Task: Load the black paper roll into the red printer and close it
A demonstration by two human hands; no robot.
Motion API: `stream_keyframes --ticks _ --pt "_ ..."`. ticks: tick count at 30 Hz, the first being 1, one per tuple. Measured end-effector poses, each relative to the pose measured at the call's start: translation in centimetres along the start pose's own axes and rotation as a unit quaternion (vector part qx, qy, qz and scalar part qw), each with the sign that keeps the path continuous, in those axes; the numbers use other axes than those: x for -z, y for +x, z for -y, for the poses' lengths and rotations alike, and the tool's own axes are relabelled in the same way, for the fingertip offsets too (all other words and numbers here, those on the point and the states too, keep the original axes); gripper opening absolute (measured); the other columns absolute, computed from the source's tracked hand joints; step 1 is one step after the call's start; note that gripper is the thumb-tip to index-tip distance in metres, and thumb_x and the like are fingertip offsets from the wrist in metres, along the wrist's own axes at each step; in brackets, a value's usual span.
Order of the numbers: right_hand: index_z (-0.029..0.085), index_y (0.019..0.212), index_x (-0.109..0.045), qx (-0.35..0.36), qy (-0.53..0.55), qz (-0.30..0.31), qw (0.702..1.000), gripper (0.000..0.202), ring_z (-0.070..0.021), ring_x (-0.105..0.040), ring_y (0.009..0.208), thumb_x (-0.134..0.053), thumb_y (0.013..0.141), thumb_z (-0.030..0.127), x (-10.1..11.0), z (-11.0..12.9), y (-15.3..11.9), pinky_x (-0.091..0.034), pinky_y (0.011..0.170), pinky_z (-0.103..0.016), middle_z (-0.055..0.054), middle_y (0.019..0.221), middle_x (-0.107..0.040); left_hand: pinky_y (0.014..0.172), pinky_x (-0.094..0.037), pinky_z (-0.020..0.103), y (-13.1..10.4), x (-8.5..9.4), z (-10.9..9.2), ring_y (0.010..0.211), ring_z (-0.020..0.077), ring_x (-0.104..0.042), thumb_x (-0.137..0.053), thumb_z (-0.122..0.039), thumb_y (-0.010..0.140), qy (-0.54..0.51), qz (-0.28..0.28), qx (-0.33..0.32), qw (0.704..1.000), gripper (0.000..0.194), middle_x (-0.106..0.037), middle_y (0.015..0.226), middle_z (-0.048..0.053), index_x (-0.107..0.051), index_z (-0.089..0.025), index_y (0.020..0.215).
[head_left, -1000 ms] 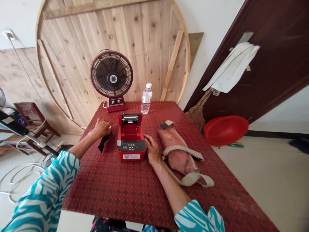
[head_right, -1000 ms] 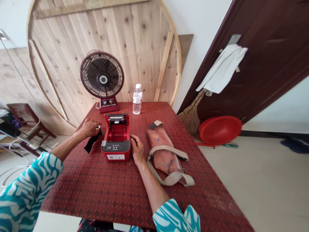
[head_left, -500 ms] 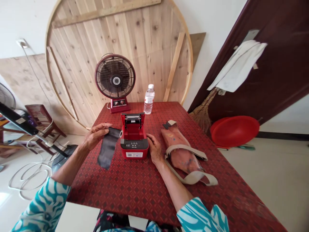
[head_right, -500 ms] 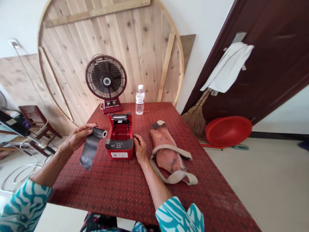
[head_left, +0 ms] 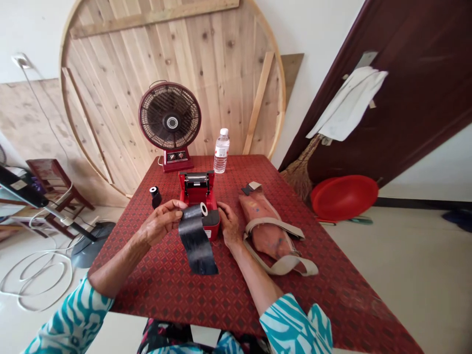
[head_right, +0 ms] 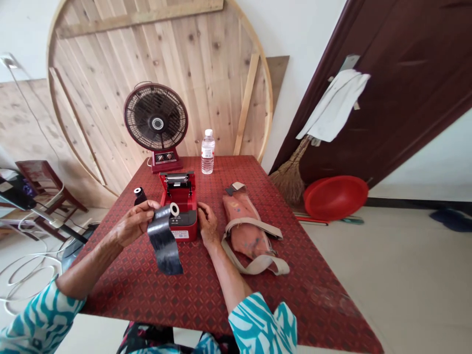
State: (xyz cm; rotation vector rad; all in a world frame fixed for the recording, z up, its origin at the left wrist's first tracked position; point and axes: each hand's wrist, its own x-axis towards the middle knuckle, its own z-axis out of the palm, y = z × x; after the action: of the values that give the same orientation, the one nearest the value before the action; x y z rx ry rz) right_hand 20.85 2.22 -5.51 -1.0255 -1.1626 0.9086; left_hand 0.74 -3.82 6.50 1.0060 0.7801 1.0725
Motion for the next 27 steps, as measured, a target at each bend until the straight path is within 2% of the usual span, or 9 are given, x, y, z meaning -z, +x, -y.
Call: stream_keyframes --ticks 3,5,8,11,14,19,25,27 --pt "0.021 0.101 -0.065 0.052 -0.038 -0.05 0.997 0.028 -0.0209 -0.06 0.105 -0.049 0.085 0.039 0.3 1.9 -0.4 -0.042 0.098 -0.039 -0.006 0.108 -0.068 0.064 -0.051 0.023 -0.3 -1.0 0.7 0.072 0.0134 -0.067 -0.074 -0.035 0.071 -0.016 -0.031 0.017 0.999 0.037 -0.071 0.092 0.002 -0.063 -0.021 0.104" --pt "0.022 0.101 -0.064 0.103 -0.053 -0.043 0.992 0.026 -0.0204 -0.06 0.104 -0.046 0.088 0.037 0.6 3.7 -1.0 -0.042 0.098 -0.039 -0.006 0.105 -0.067 0.07 -0.054 0.026 -0.5 -1.6 1.4 0.081 0.0173 -0.069 -0.072 -0.039 0.073 -0.021 -0.035 0.017 0.999 0.042 -0.07 0.101 0.005 -0.061 -0.021 0.11" --pt "0.025 0.108 -0.063 0.188 -0.057 0.013 0.98 0.029 -0.0202 -0.057 0.11 -0.04 0.093 0.035 0.8 6.2 -2.1 -0.041 0.099 -0.039 -0.006 0.111 -0.064 0.082 -0.054 0.034 -0.6 -2.6 2.3 0.094 0.0236 -0.068 -0.073 -0.037 0.073 -0.036 -0.007 0.005 0.999 0.046 -0.068 0.11 0.007 -0.058 -0.023 0.114" --pt "0.027 0.111 -0.061 0.234 -0.064 0.103 0.965 0.028 -0.0216 -0.056 0.111 -0.043 0.092 0.035 0.6 7.4 -2.8 -0.04 0.099 -0.04 -0.005 0.115 -0.064 0.089 -0.052 0.037 -0.4 -3.7 2.8 0.104 0.0251 -0.065 -0.074 -0.029 0.073 -0.038 0.01 -0.016 0.999 0.046 -0.065 0.118 0.008 -0.057 -0.023 0.115" --pt "0.027 0.111 -0.061 0.218 -0.053 0.139 0.964 0.027 -0.0219 -0.059 0.106 -0.047 0.09 0.035 0.4 7.2 -3.0 -0.043 0.096 -0.039 -0.003 0.112 -0.065 0.086 -0.052 0.033 -0.1 -4.4 2.9 0.103 0.0227 -0.064 -0.076 -0.026 0.071 -0.029 -0.005 -0.027 0.999 0.045 -0.065 0.116 0.008 -0.058 -0.021 0.112" --pt "0.027 0.113 -0.059 0.167 -0.021 0.122 0.978 0.027 -0.0209 -0.062 0.097 -0.05 0.089 0.036 0.2 6.8 -3.4 -0.047 0.09 -0.036 -0.003 0.106 -0.067 0.082 -0.053 0.03 0.3 -4.9 2.8 0.092 0.0192 -0.067 -0.08 -0.027 0.068 0.018 -0.043 -0.048 0.998 0.04 -0.069 0.102 0.007 -0.059 -0.017 0.101" --pt "0.026 0.116 -0.056 0.198 -0.007 0.105 0.975 0.031 -0.021 -0.062 0.104 -0.053 0.088 0.037 0.1 8.6 -3.7 -0.048 0.091 -0.036 -0.006 0.112 -0.066 0.072 -0.053 0.03 0.4 -4.6 2.1 0.079 0.0195 -0.067 -0.077 -0.04 0.068 0.139 -0.017 -0.092 0.986 0.038 -0.071 0.089 0.006 -0.063 -0.017 0.095" --pt "0.026 0.115 -0.057 0.213 -0.041 0.1 0.971 0.03 -0.021 -0.062 0.102 -0.055 0.086 0.035 0.3 9.2 -3.6 -0.048 0.091 -0.037 -0.006 0.11 -0.066 0.072 -0.052 0.03 0.2 -4.1 1.0 0.081 0.0201 -0.066 -0.073 -0.045 0.072 0.2 -0.046 -0.126 0.971 0.039 -0.071 0.089 0.006 -0.065 -0.018 0.098"
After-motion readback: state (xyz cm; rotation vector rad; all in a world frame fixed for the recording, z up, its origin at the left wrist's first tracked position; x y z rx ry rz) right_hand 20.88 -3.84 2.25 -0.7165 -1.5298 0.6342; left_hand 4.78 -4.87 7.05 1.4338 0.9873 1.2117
